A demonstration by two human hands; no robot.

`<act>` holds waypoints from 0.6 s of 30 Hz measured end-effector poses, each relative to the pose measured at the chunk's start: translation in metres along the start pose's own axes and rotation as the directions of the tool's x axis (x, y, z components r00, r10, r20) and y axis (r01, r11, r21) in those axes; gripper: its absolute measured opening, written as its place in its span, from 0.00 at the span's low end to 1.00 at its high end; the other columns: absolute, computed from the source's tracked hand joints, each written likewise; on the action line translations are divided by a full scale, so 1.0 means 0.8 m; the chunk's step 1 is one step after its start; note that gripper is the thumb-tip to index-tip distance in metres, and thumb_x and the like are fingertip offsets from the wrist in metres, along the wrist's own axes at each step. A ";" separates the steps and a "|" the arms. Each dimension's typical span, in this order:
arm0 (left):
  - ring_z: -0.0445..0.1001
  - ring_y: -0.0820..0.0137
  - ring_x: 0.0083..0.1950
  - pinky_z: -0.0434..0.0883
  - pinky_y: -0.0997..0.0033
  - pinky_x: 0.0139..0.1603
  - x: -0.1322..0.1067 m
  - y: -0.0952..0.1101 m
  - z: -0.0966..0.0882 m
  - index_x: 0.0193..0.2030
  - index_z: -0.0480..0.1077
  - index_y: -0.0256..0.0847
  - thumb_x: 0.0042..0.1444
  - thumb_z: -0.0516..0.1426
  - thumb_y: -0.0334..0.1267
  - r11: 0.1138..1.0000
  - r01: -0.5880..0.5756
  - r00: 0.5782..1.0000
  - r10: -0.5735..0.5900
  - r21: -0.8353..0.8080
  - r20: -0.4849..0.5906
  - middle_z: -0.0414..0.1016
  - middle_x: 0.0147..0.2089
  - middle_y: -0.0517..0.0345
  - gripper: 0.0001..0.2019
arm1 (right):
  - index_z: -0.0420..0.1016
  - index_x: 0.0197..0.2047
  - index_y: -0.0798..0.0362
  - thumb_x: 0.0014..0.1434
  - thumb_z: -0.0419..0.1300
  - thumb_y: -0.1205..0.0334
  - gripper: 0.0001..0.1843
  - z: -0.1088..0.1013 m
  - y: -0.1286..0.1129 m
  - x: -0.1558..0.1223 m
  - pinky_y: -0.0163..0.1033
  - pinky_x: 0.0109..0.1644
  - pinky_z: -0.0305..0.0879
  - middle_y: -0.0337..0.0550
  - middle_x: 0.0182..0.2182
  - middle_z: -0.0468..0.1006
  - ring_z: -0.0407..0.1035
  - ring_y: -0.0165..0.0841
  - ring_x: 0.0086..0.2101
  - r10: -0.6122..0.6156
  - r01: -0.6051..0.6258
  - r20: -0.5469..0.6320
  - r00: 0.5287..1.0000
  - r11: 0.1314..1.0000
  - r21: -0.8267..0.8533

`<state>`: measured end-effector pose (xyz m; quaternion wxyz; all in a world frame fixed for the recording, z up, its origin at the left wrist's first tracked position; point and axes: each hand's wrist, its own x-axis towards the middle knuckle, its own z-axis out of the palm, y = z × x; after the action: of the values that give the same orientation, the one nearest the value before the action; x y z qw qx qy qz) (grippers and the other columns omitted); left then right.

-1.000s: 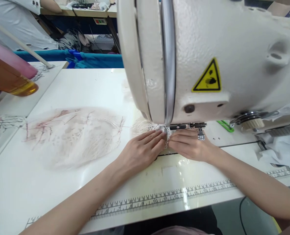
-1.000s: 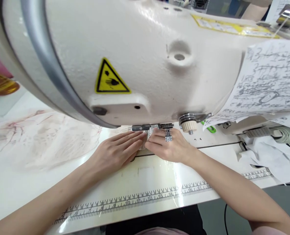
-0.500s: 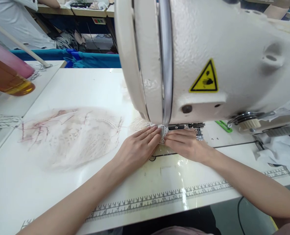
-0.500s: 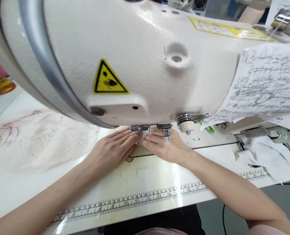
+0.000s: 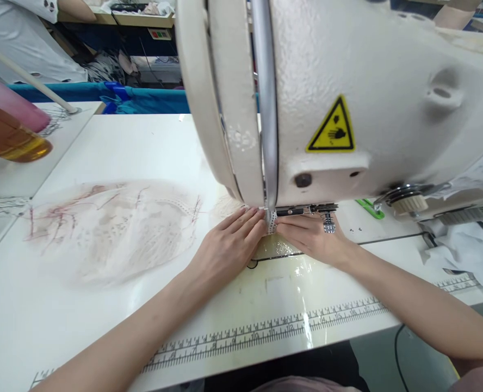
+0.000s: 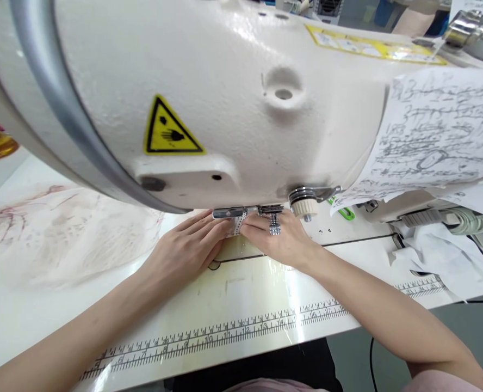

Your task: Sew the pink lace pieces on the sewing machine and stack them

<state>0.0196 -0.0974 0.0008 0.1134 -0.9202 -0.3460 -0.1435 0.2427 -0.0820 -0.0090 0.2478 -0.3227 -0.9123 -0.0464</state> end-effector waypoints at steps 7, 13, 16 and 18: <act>0.73 0.59 0.57 0.70 0.56 0.61 -0.004 -0.002 0.007 0.57 0.68 0.29 0.66 0.48 0.31 0.997 -0.033 0.999 0.033 0.068 -0.008 0.72 0.58 0.44 0.16 | 0.75 0.45 0.42 0.64 0.51 0.65 0.14 -0.001 -0.002 0.001 0.37 0.33 0.68 0.33 0.36 0.79 0.72 0.29 0.35 0.250 -0.273 0.151 0.956 0.949 0.159; 0.71 0.57 0.59 0.69 0.55 0.61 -0.006 -0.003 0.007 0.61 0.65 0.32 0.64 0.50 0.29 0.997 -0.045 0.999 0.045 0.066 0.009 0.72 0.58 0.42 0.19 | 0.73 0.50 0.38 0.61 0.54 0.65 0.17 0.011 0.006 -0.005 0.43 0.37 0.73 0.37 0.44 0.78 0.71 0.37 0.44 0.335 -0.360 0.155 0.929 0.914 0.185; 0.71 0.57 0.59 0.69 0.54 0.61 -0.005 -0.003 0.006 0.60 0.66 0.32 0.64 0.51 0.30 0.996 -0.050 0.999 0.049 0.070 0.015 0.73 0.57 0.43 0.18 | 0.73 0.51 0.37 0.63 0.53 0.62 0.16 0.016 0.008 -0.005 0.42 0.34 0.72 0.37 0.42 0.78 0.72 0.37 0.42 0.357 -0.381 0.151 0.922 0.906 0.184; 0.72 0.58 0.59 0.69 0.54 0.61 -0.004 -0.003 0.005 0.60 0.66 0.34 0.65 0.50 0.31 0.998 -0.035 0.999 0.034 0.056 0.018 0.74 0.56 0.44 0.18 | 0.72 0.52 0.36 0.64 0.52 0.61 0.16 0.018 0.009 -0.004 0.42 0.33 0.72 0.36 0.41 0.78 0.72 0.36 0.42 0.366 -0.389 0.145 0.919 0.901 0.193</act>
<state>0.0168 -0.0961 -0.0038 0.1386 -0.9236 -0.3351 -0.1242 0.2433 -0.0747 -0.0240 0.2375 -0.4665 -0.8435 0.1201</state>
